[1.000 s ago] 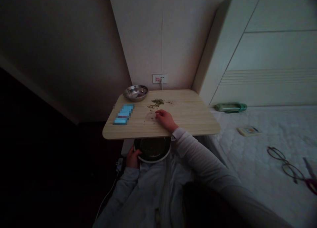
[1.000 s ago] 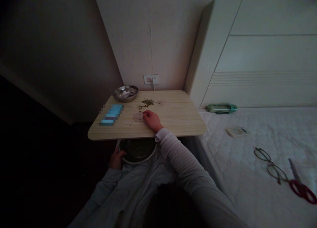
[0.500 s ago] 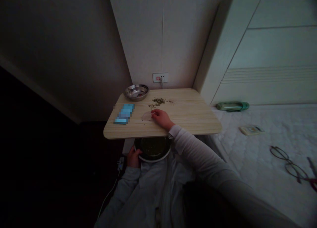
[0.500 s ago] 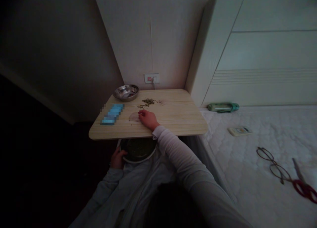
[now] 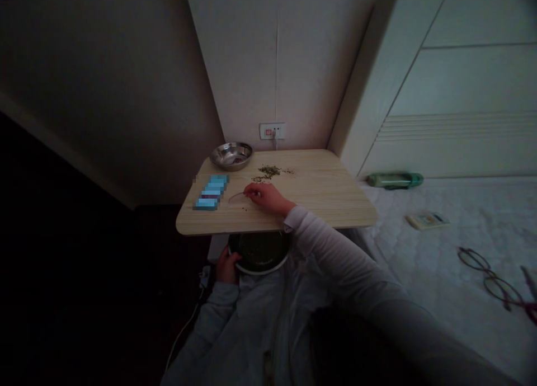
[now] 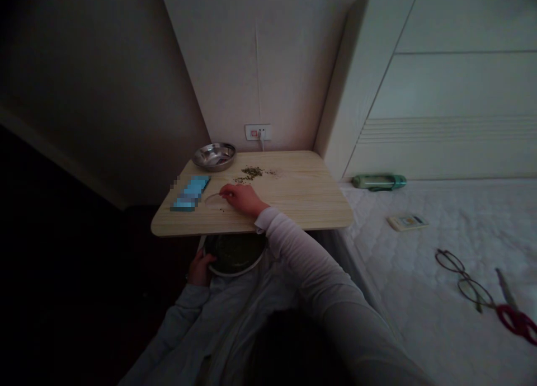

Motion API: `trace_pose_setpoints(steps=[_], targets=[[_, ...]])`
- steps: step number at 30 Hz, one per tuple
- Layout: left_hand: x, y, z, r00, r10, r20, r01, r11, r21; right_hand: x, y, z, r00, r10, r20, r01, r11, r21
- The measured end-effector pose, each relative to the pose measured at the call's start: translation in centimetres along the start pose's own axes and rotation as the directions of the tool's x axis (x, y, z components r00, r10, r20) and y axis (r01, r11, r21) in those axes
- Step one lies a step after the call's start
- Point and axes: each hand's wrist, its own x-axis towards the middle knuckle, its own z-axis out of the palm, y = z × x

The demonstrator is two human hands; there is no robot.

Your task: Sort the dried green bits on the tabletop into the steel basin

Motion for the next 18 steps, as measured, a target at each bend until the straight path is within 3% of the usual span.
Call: trace_pose_setpoints(steps=[6, 18], targets=[[0.2, -0.5, -0.2, 1.0, 0.017, 0.025, -0.017, 1.0, -0.005, -0.1, -1.4, 0.0, 0.988, -0.086, 0.125, 0.109, 0.976, -0.19], [0.9, -1.3, -0.2, 1.0, -0.012, 0.004, 0.012, 0.996, -0.089, -1.8, -0.3, -0.9, 0.973, -0.115, 0.199, 0.151, 0.972, -0.18]])
